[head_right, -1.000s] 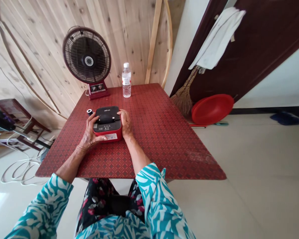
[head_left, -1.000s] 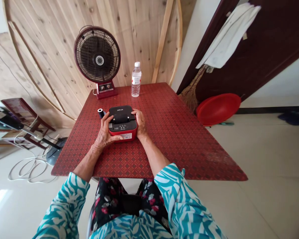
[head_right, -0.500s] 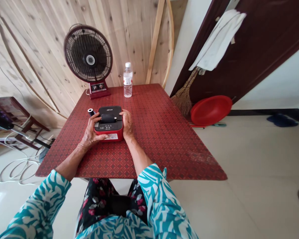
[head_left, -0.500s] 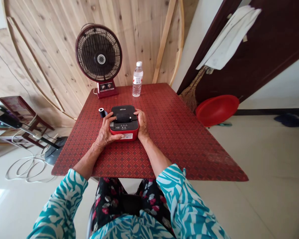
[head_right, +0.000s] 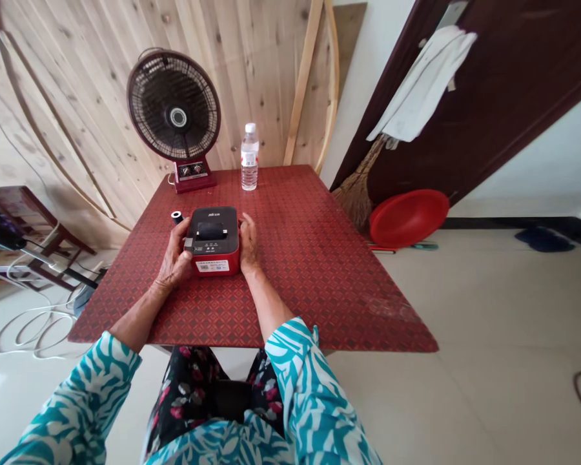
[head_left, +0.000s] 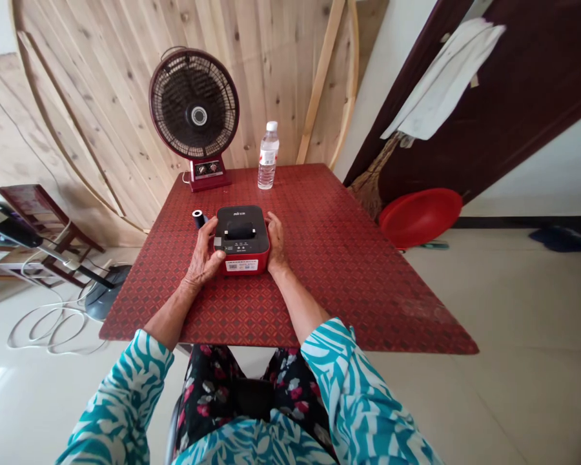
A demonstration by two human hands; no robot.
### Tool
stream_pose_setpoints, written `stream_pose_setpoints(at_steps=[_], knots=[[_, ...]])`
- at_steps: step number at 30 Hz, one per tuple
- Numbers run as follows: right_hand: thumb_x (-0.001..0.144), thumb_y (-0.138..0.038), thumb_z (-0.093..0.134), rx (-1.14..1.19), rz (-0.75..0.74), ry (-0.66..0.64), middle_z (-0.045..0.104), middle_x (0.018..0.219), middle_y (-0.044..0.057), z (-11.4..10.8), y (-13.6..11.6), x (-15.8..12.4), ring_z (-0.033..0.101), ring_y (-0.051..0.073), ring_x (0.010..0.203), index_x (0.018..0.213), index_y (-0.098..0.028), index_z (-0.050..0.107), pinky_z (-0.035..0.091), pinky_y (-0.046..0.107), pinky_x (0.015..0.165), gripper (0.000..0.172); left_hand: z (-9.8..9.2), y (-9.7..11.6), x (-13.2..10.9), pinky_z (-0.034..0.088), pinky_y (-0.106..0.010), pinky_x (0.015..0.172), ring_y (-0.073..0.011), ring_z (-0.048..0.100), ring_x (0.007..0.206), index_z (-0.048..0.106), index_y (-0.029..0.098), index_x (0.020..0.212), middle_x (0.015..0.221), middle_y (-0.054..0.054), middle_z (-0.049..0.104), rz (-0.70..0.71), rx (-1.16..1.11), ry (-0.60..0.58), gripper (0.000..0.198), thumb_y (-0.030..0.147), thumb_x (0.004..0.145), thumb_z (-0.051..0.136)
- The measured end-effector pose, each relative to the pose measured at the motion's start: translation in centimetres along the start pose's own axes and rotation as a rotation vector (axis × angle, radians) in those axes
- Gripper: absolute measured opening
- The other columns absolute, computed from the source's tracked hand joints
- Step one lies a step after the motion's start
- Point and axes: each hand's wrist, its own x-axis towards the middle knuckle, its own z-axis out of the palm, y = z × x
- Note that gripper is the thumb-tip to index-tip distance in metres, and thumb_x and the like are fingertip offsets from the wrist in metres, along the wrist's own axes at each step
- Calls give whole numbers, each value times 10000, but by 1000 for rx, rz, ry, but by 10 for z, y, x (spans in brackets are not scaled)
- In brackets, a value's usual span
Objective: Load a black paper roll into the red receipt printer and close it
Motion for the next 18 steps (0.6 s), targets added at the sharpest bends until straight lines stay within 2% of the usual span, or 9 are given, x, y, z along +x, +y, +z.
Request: stream_pose_setpoints(at_steps=[3,6,8,12,18], knots=[[824,-737,430,11,41,-11,635,1312,101,0,4,3,586,239,1210,1271,-255,564,433,466,1091,670,-3,10,1,374,-500,1125,-291,430,1389,497,213,1396,1491,-154,460,-7,-35,6,598,605,973,338],[818,-740,434,11,41,8,645,1309,97,1,7,5,575,243,1229,1224,-255,595,424,472,1101,653,-4,15,2,318,-517,1161,-275,447,1375,597,204,1272,1452,-137,511,-35,-29,47,488,527,992,363],[833,-719,424,-9,30,12,649,1306,91,1,8,7,566,238,1243,1203,-253,609,407,469,1115,623,-3,14,3,344,-502,1146,-271,477,1348,613,204,1242,1413,-128,549,-95,-87,85,459,514,982,396],[864,-679,395,-43,13,12,653,1301,75,0,11,8,571,220,1231,1183,-254,623,395,449,1125,578,-2,4,2,507,-409,950,-251,620,1141,605,225,1231,1249,-99,649,-313,-318,192,415,475,907,532],[871,-640,401,-38,22,-11,653,1296,70,-1,10,8,562,216,1248,1166,-242,636,387,441,1133,548,-1,-5,7,514,-295,776,-164,642,864,648,218,1103,985,-33,664,-446,-488,227,397,352,733,698]])
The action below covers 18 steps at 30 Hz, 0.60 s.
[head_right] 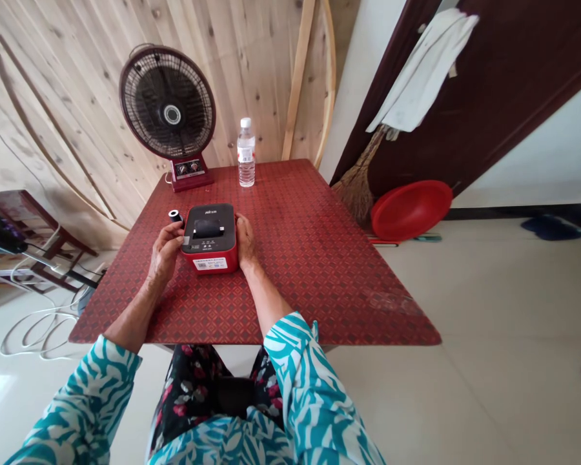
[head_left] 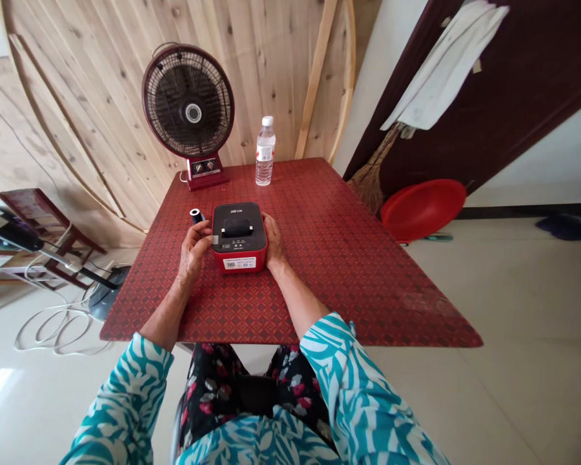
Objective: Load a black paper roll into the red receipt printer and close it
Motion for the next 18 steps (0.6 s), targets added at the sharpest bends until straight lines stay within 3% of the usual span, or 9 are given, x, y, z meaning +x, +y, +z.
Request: stream_pose_setpoints(at_steps=[5,12,18], knots=[[874,-645,397,17,-6,-8,668,1270,56,1,-4,-1,572,209,1221,1151,-258,643,410,435,1114,536,2,4,4,485,-252,663,-116,594,714,654,220,1066,884,0,621,-114,-114,-20,436,303,648,747],[880,-648,391,5,-6,-6,655,1291,61,1,-3,-1,552,219,1245,1157,-254,643,403,449,1126,544,-1,-4,7,472,-273,617,-131,602,656,634,197,1121,847,-13,655,-307,-223,-136,462,341,690,718],[913,-610,372,-2,-4,-13,651,1308,78,3,-5,-3,557,220,1241,1197,-230,628,420,438,1114,539,0,-6,10,467,-254,599,-111,577,627,664,193,1053,791,17,649,-395,-323,-67,451,206,610,747]])
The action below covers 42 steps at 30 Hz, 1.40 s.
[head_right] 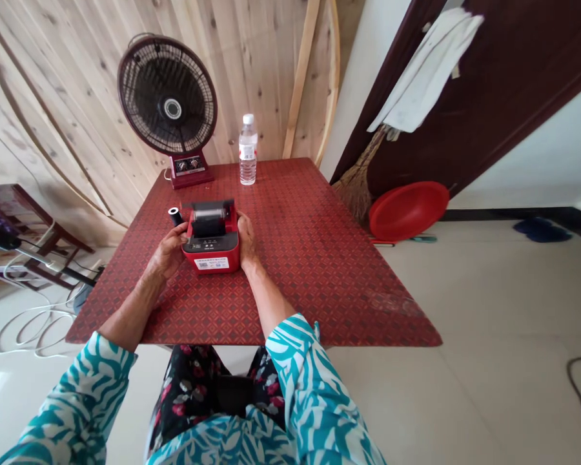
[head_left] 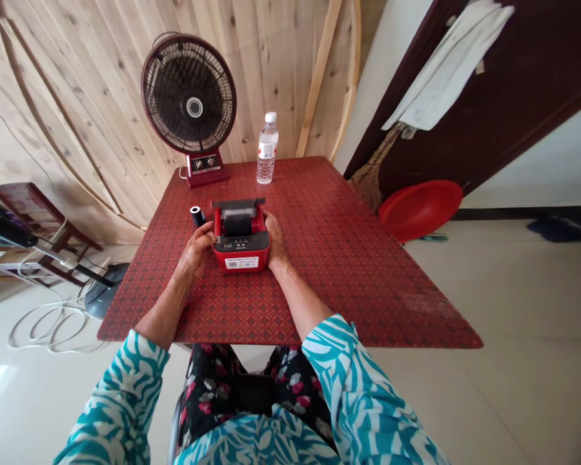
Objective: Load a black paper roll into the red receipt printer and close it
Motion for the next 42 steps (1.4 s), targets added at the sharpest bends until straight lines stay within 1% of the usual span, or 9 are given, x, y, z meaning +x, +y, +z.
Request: stream_pose_setpoints(at_steps=[9,15,20,25,30,32,35,37,42], knots=[[925,-564,386,-63,21,-15,642,1324,90,-3,-4,1,543,223,1269,1214,-224,621,391,437,1133,504,-1,0,-2,475,-295,604,-136,582,623,636,216,1081,779,16,631,78,94,23,433,273,661,721],[884,-633,411,3,34,-3,645,1324,99,-1,0,2,547,225,1266,1210,-201,622,401,415,1125,581,9,9,-7,445,-232,564,-98,547,586,700,192,1032,736,20,631,131,121,53,400,309,651,736],[860,-614,469,78,51,0,648,1326,80,0,1,3,540,229,1275,1187,-210,638,378,411,1142,547,12,23,13,391,-206,513,-86,512,556,735,162,1004,764,-16,678,280,420,100,394,409,698,699],[834,-625,501,122,71,13,664,1304,56,0,0,3,559,231,1259,1159,-236,655,375,411,1146,530,18,52,38,441,-241,580,-125,560,616,778,171,875,781,-36,696,404,952,-29,308,412,697,706],[827,-635,523,164,91,4,677,1283,42,2,3,5,585,225,1236,1158,-258,655,394,415,1135,519,36,79,37,498,-267,691,-188,658,760,789,177,869,852,-62,743,352,1102,-357,351,482,721,698],[823,-639,532,175,91,8,683,1272,35,3,4,6,590,222,1231,1152,-264,657,390,415,1141,514,41,83,34,500,-262,674,-184,660,741,792,173,912,865,-67,753,306,1075,-426,391,504,734,685],[819,-636,544,172,96,22,685,1269,26,4,5,7,588,216,1232,1132,-274,667,391,410,1140,495,42,82,34,467,-240,557,-157,617,601,777,152,1007,745,-51,733,209,1072,-429,448,503,770,633],[816,-631,550,176,100,24,684,1270,30,4,5,7,591,218,1227,1126,-273,670,396,415,1135,489,42,80,37,468,-233,543,-161,617,591,770,156,1027,702,-30,719,193,1152,-447,425,458,772,611],[821,-613,547,183,99,10,696,1242,29,3,3,8,602,217,1213,1125,-272,670,394,421,1139,473,53,82,49,524,-254,773,-186,679,849,770,194,1007,972,-38,757,375,1512,-593,366,197,717,548]])
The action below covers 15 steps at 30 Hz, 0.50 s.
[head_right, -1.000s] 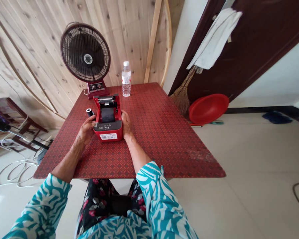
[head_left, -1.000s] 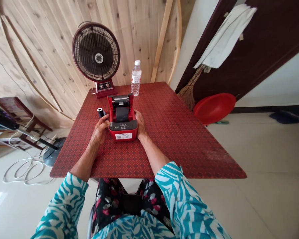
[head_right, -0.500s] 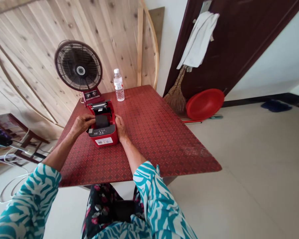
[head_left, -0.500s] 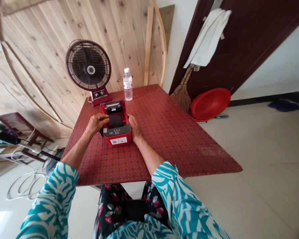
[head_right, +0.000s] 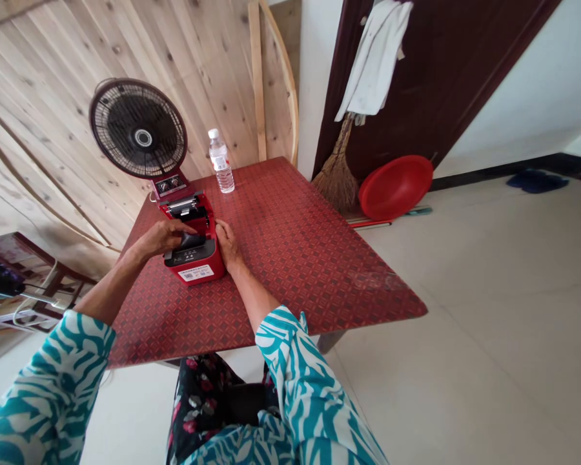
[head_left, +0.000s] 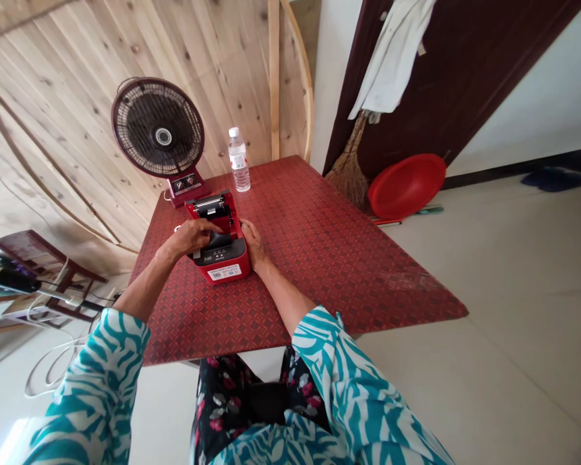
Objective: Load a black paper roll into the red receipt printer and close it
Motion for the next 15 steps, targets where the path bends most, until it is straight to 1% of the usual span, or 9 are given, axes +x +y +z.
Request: stream_pose_setpoints(at_steps=[2,4,6,8,11,13,15], knots=[[823,-606,549,-6,-3,-3,700,1234,19,0,0,0,601,212,1215,1120,-280,674,399,414,1137,459,-2,4,8,513,-258,837,-185,675,930,765,194,994,1079,-53,744,90,109,-55,372,151,710,529],[824,-600,555,2,-10,-7,703,1228,8,0,2,1,598,206,1219,1118,-288,677,403,404,1135,446,-4,8,14,504,-255,845,-185,673,951,758,197,967,1059,-54,750,126,190,-150,340,139,737,514],[830,-590,556,17,-15,-11,705,1222,5,0,4,2,596,206,1221,1124,-291,676,405,404,1135,436,-4,13,18,498,-240,787,-179,682,894,747,210,955,954,-41,762,75,279,-243,323,131,769,495],[835,-579,553,21,-6,-8,706,1218,9,0,5,2,601,212,1213,1128,-290,675,408,416,1132,429,-4,18,21,478,-226,708,-176,687,827,737,223,982,885,-36,760,-21,381,-302,345,108,782,480],[834,-567,552,16,8,-3,704,1220,21,1,3,2,613,221,1191,1131,-280,674,418,429,1122,431,-3,27,27,454,-234,664,-199,699,870,722,238,1069,936,-53,763,-127,530,-356,407,77,779,485],[829,-569,551,17,5,0,701,1227,27,2,1,1,614,219,1187,1128,-272,674,424,422,1115,439,-3,32,30,453,-236,666,-211,701,919,715,247,1101,973,-57,763,-153,582,-391,429,69,781,492],[823,-575,553,12,-3,3,698,1235,24,2,-2,1,605,212,1199,1115,-271,677,421,406,1119,440,-3,35,31,462,-233,687,-208,701,941,715,245,1110,992,-55,763,-146,583,-412,436,60,780,496]])
